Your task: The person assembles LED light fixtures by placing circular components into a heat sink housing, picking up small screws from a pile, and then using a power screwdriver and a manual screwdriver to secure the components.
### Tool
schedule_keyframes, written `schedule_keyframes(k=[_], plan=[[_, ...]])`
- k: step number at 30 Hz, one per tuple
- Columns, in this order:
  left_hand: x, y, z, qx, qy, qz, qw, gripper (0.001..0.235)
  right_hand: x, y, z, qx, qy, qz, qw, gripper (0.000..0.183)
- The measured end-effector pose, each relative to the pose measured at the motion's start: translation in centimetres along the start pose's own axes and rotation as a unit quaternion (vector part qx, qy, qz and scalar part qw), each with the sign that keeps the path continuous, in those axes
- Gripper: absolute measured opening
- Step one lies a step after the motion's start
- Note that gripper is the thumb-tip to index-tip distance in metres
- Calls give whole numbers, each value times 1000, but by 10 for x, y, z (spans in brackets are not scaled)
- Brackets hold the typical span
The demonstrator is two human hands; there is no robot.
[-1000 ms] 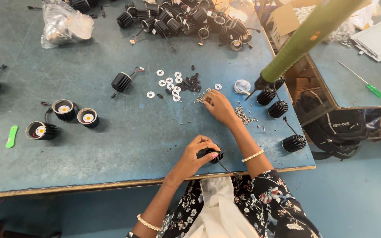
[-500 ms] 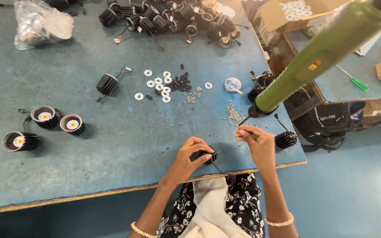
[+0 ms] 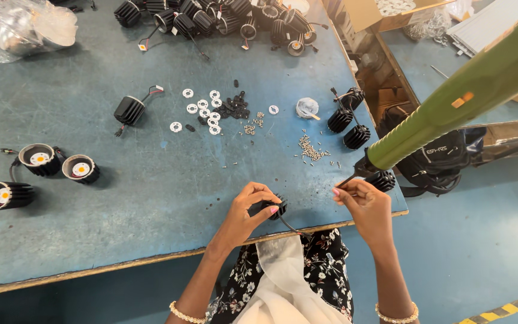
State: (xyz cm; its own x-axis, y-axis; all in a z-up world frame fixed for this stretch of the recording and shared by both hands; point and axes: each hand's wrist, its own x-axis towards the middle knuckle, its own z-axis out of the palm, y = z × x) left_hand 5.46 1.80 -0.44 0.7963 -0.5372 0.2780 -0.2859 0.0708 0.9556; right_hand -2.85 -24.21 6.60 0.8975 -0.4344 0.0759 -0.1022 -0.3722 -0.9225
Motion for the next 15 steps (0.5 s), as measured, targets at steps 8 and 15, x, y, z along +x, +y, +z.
schedule_keyframes(k=[8, 15], plan=[[-1, 0, -1, 6, -3, -2, 1000, 24, 4, 2, 2, -42, -1, -8, 999, 16], [1, 5, -2, 35, -4, 9, 999, 21, 16, 4, 17, -11, -22, -21, 999, 18]])
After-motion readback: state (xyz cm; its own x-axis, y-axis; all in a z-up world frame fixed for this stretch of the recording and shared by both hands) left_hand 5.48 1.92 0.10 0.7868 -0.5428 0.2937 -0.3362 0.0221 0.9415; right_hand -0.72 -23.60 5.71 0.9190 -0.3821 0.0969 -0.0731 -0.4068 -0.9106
